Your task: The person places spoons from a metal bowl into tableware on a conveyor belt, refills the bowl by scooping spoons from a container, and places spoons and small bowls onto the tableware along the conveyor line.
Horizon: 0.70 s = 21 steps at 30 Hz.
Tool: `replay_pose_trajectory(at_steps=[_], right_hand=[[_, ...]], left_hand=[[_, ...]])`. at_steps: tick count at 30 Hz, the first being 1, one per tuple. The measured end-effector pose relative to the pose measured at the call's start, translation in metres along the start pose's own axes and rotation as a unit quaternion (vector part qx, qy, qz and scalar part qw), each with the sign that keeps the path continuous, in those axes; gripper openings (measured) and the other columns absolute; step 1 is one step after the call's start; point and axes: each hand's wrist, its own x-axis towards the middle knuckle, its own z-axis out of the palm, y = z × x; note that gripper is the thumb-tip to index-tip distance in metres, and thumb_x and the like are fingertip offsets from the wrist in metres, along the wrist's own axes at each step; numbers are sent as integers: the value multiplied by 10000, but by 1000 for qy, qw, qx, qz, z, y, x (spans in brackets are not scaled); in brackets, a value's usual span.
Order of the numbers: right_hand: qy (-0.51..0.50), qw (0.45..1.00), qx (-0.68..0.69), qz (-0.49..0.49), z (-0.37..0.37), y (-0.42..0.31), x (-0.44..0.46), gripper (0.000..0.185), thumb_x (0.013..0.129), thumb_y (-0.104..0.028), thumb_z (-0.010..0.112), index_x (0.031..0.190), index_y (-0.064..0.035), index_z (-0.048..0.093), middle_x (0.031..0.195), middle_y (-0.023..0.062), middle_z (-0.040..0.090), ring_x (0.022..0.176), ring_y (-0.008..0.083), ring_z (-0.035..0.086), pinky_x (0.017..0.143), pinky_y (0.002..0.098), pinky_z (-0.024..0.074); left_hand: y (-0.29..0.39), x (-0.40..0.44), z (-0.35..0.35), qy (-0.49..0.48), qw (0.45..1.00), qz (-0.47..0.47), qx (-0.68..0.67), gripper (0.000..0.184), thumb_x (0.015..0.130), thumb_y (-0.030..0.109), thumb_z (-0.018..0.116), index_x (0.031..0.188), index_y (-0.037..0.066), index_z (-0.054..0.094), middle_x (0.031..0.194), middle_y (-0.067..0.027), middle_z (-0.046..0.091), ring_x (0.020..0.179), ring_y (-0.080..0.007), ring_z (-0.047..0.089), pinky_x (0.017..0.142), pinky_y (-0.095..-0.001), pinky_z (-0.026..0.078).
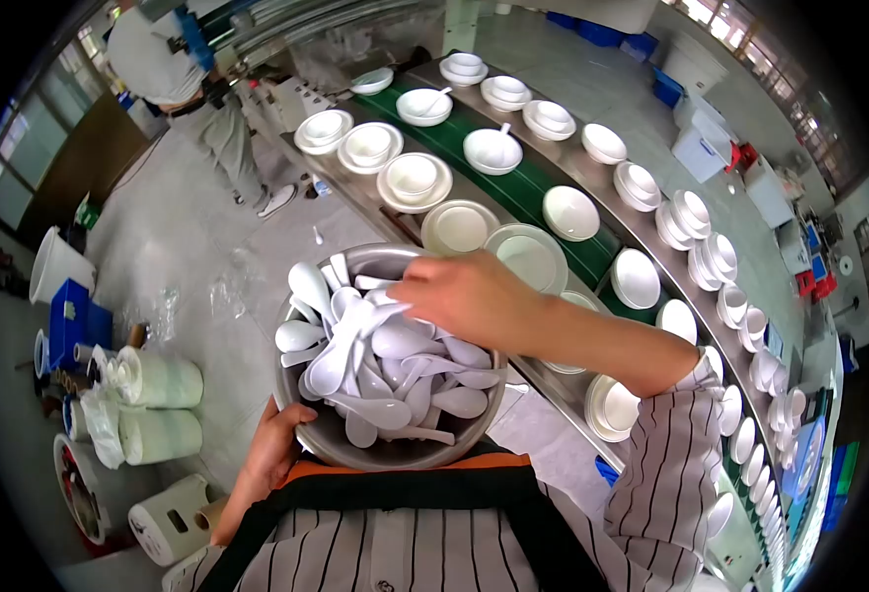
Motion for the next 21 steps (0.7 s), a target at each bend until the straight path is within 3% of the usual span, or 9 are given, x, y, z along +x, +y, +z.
replay_pose_trajectory(at_steps=[3,4,5,7,12,14,17,19,21], right_hand=[[7,990,138,28,-34,4,-7,235,787,-126,680,1023,-122,671,897,44,632,740,183,621,651,274,494],[-8,982,180,58,-45,5,-14,199,805,-133,683,1002,-108,686,901,38,654,727,142,621,644,247,492],[-90,921,310,215,-65,1,-18,211,811,-110,684,1022,-99,681,916,27,661,752,99,614,638,236,495],[-82,880,384,268,-97,11,-30,227,802,-81,689,1028,-84,677,923,22,662,764,81,607,617,223,508],[128,903,199,359,-151,90,-106,168,816,-56,647,981,-63,681,892,26,657,751,99,591,586,234,512],[133,872,107,459,-149,147,-140,167,770,-109,675,933,-95,703,847,53,671,788,146,618,645,283,521],[52,870,-60,487,-108,211,-166,200,672,-156,701,868,-117,703,867,125,674,840,272,642,767,365,496],[11,854,-83,514,-73,239,-173,321,643,-161,712,962,-138,677,875,143,668,880,303,638,794,382,497],[27,852,-109,511,-61,254,-178,410,656,-129,721,1048,-109,601,776,123,657,684,244,648,646,360,514]], left_hand=[[0,-1,-3,-13,1000,2,8,586,752,4,523,1315,-3,361,1205,-144,503,1099,-274,500,956,-369,406],[-4,2,-7,-18,1000,6,1,577,749,-5,527,1305,0,374,1181,-142,515,1087,-272,509,942,-373,418],[-8,6,-12,-25,1000,7,-7,568,746,-15,532,1296,2,388,1157,-139,527,1074,-271,518,928,-377,429],[-5,7,-9,-35,999,25,-9,557,747,-13,537,1285,6,397,1137,-138,532,1044,-271,532,918,-381,441],[-11,10,-10,-19,998,55,-7,577,693,18,524,1257,12,403,1084,-130,545,969,-268,549,879,-384,462],[-6,7,-8,-12,999,41,1,578,697,10,505,1264,8,395,1096,-132,534,977,-265,540,885,-384,453],[-3,8,-9,-14,999,30,0,582,698,6,499,1270,5,389,1109,-131,528,995,-266,532,909,-381,438],[-12,24,-23,-65,997,41,-20,595,696,-3,486,1281,3,378,1126,-127,526,1026,-276,533,931,-383,433],[-11,33,-29,-84,996,32,-26,620,690,-27,490,1297,-15,363,1169,-140,507,1064,-268,519,935,-358,433]])
